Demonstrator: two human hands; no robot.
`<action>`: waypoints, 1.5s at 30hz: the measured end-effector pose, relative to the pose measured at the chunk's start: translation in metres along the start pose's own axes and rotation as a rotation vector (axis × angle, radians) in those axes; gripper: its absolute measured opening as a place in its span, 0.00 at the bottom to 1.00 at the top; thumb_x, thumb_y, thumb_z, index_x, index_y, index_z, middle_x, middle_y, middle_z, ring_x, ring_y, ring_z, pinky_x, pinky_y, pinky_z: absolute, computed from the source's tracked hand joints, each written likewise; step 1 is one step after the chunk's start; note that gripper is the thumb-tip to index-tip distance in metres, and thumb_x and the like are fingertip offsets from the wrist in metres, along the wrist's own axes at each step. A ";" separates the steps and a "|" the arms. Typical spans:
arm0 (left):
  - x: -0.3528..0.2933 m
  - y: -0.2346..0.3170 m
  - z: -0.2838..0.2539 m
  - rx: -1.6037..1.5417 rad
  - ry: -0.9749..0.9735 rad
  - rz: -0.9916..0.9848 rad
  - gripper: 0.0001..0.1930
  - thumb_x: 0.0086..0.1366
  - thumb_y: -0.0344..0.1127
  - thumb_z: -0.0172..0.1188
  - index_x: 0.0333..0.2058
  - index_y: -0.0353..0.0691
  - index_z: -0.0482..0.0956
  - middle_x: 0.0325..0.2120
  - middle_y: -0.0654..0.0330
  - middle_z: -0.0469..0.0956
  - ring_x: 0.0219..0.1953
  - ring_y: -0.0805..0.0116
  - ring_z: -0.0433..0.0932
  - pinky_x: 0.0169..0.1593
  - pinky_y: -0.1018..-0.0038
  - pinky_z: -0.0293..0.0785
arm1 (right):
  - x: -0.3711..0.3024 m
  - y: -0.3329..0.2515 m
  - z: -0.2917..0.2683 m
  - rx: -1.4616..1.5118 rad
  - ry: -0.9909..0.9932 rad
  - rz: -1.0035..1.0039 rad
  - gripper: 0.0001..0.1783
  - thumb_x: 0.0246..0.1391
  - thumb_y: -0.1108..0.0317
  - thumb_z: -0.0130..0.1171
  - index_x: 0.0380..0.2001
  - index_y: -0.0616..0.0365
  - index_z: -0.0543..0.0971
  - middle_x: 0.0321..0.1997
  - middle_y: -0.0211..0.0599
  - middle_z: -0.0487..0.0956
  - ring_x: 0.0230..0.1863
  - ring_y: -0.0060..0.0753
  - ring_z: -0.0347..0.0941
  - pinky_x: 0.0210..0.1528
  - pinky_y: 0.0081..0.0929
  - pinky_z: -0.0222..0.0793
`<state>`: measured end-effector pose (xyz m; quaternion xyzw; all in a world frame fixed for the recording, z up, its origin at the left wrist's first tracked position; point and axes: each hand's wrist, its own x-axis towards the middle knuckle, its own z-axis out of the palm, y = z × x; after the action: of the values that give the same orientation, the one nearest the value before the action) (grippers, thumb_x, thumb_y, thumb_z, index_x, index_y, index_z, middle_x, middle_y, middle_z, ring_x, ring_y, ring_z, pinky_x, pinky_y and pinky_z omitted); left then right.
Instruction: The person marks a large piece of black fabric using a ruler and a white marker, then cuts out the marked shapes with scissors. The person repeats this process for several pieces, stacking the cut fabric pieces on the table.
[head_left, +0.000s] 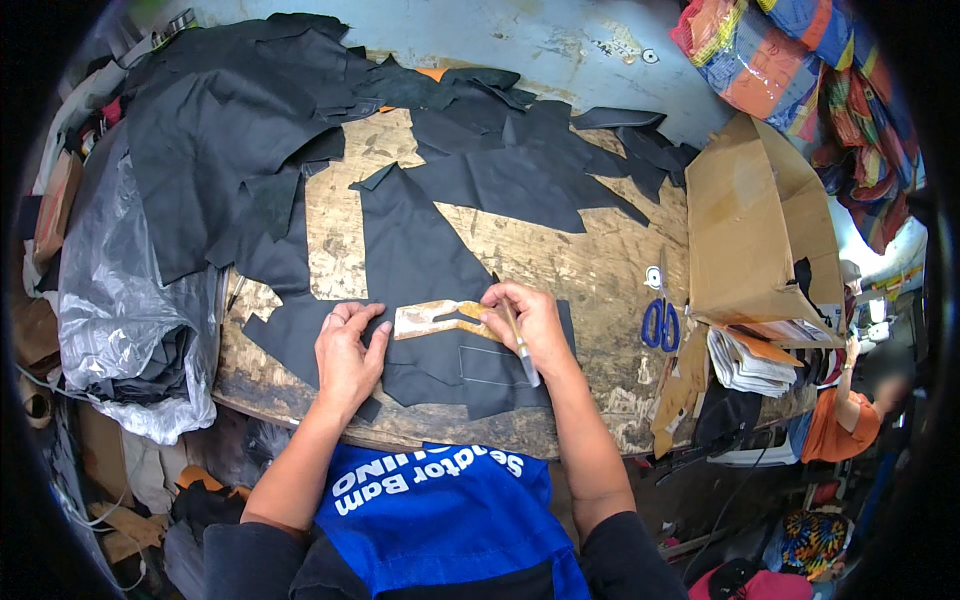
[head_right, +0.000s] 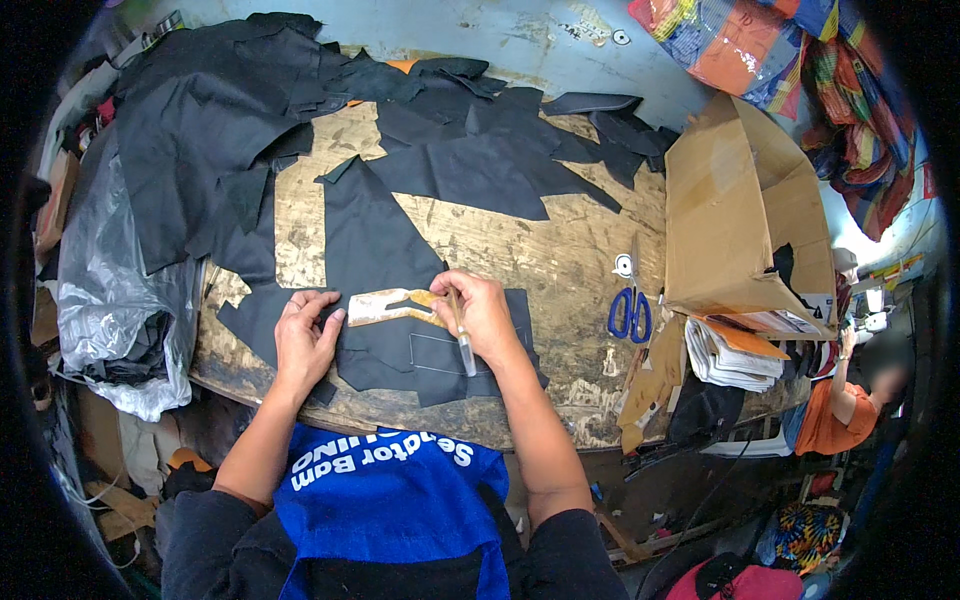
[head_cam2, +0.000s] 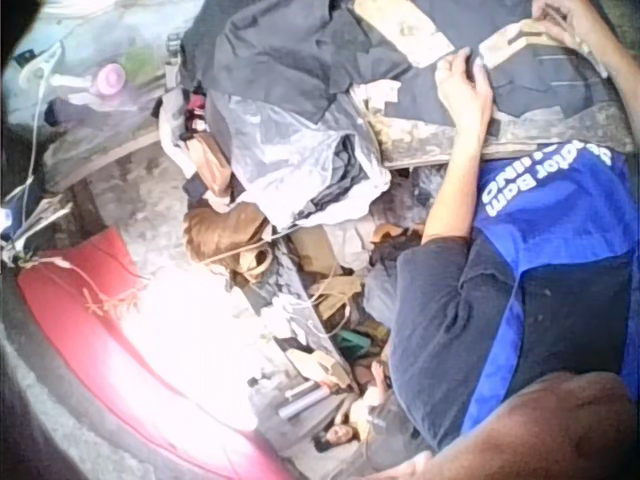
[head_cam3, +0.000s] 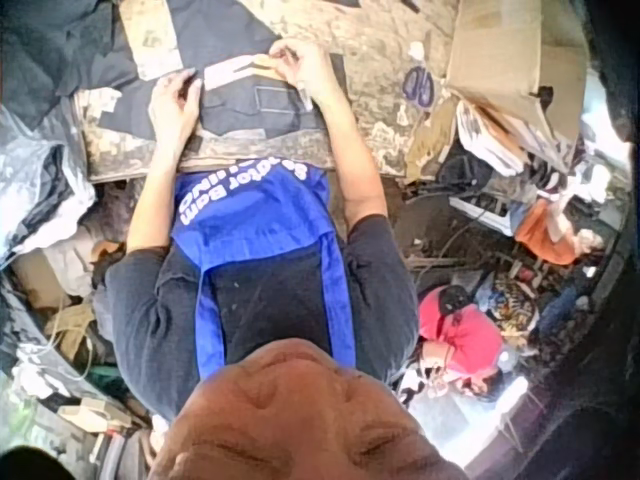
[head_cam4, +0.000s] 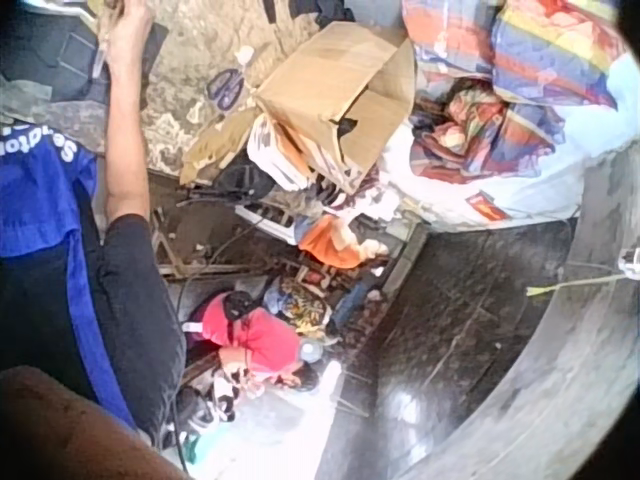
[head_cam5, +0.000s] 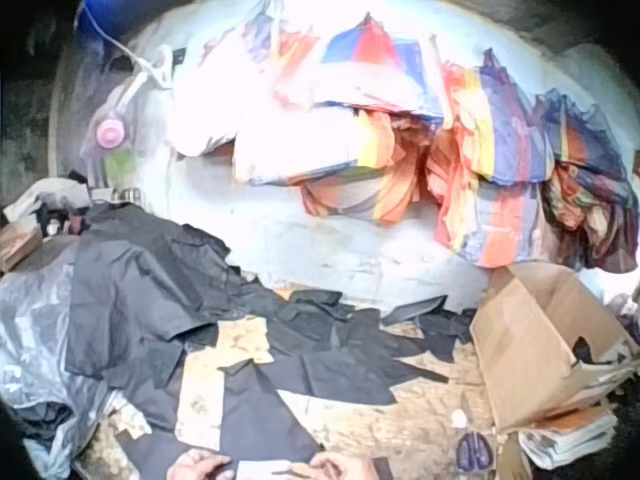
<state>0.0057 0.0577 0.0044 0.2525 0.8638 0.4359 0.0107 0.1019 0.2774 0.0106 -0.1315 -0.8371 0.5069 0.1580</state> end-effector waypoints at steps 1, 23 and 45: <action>0.001 0.001 -0.001 0.025 -0.006 0.015 0.14 0.50 0.32 0.64 0.37 0.36 0.80 0.32 0.52 0.75 0.37 0.55 0.73 0.43 0.67 0.70 | -0.001 -0.001 0.000 0.013 0.011 0.008 0.10 0.38 0.82 0.63 0.28 0.62 0.77 0.25 0.36 0.77 0.24 0.24 0.72 0.27 0.21 0.67; 0.012 -0.003 -0.013 -0.011 0.079 0.197 0.09 0.55 0.22 0.55 0.35 0.35 0.79 0.34 0.53 0.78 0.38 0.55 0.75 0.44 0.68 0.71 | 0.002 -0.004 0.011 -0.088 0.015 -0.147 0.12 0.35 0.78 0.68 0.27 0.60 0.78 0.23 0.35 0.75 0.23 0.26 0.69 0.26 0.23 0.64; 0.018 -0.057 -0.114 -0.218 0.001 -0.343 0.11 0.47 0.32 0.67 0.23 0.36 0.73 0.15 0.69 0.68 0.19 0.79 0.66 0.26 0.79 0.63 | -0.034 -0.009 -0.035 -0.686 0.388 0.277 0.34 0.19 0.56 0.78 0.33 0.62 0.76 0.38 0.47 0.77 0.44 0.48 0.70 0.47 0.40 0.64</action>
<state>-0.0619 -0.0476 0.0352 0.0987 0.8419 0.5187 0.1116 0.1459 0.2889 0.0291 -0.3810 -0.8865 0.1811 0.1900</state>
